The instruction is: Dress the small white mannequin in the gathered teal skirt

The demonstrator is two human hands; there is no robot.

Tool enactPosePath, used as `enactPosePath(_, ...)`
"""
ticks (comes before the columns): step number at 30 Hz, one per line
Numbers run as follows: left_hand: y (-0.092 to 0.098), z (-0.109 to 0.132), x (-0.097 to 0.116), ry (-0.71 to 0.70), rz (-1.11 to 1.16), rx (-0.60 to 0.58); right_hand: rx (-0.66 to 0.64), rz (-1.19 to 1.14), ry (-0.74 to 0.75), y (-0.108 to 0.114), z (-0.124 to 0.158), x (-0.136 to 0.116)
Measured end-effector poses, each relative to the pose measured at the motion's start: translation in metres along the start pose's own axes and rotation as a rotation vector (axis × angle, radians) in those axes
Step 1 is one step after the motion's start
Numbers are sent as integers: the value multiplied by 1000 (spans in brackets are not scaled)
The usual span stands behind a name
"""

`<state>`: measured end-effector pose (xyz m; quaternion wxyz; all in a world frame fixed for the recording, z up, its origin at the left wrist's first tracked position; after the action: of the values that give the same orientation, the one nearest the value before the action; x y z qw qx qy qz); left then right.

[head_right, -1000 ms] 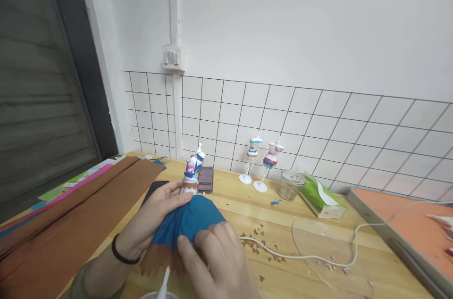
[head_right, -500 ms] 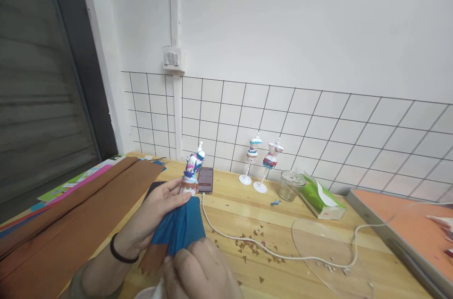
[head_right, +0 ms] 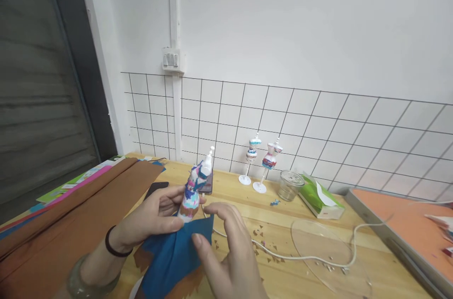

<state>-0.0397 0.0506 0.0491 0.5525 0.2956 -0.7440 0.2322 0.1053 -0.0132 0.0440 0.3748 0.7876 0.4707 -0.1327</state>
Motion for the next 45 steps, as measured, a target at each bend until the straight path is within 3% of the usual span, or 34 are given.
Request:
enactPosePath(4, -5, 0, -5, 33, -6, -53, -223, -163, -204, -6, -4, 10)
enactPosePath(17, -16, 1, 0, 57, -91, -183, -360, -313, -284, -13, -3, 10)
enactPosePath(23, -14, 0, -4, 74, -90, -123, -370, -321, -284, -16, -4, 7)
enactPosePath(29, -13, -1, -7, 50, -83, -105, -341, -185, -253, -15, -5, 6)
enactPosePath(35, -18, 0, -2, 23, -129, -116, -373, -258, -217, -13, -6, 6)
enactPosePath(40, -22, 1, 2, 12, -331, -58, -374, -291, -205, -13, -5, 10)
enactPosePath(45, -23, 7, 6, 81, -610, 104, -418, -264, -292, -7, 4, 34)
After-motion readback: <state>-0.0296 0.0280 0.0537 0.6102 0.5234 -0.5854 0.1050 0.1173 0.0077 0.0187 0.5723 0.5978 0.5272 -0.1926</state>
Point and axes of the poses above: each hand's wrist, its own z-axis away from the middle knuckle, its own y-axis out of the back of the hand, x = y × z, the point moved 5 cm from there along -z, towards the middle knuckle, and after that the axes turned 4 degrees about -x, right-handed, at the moved point
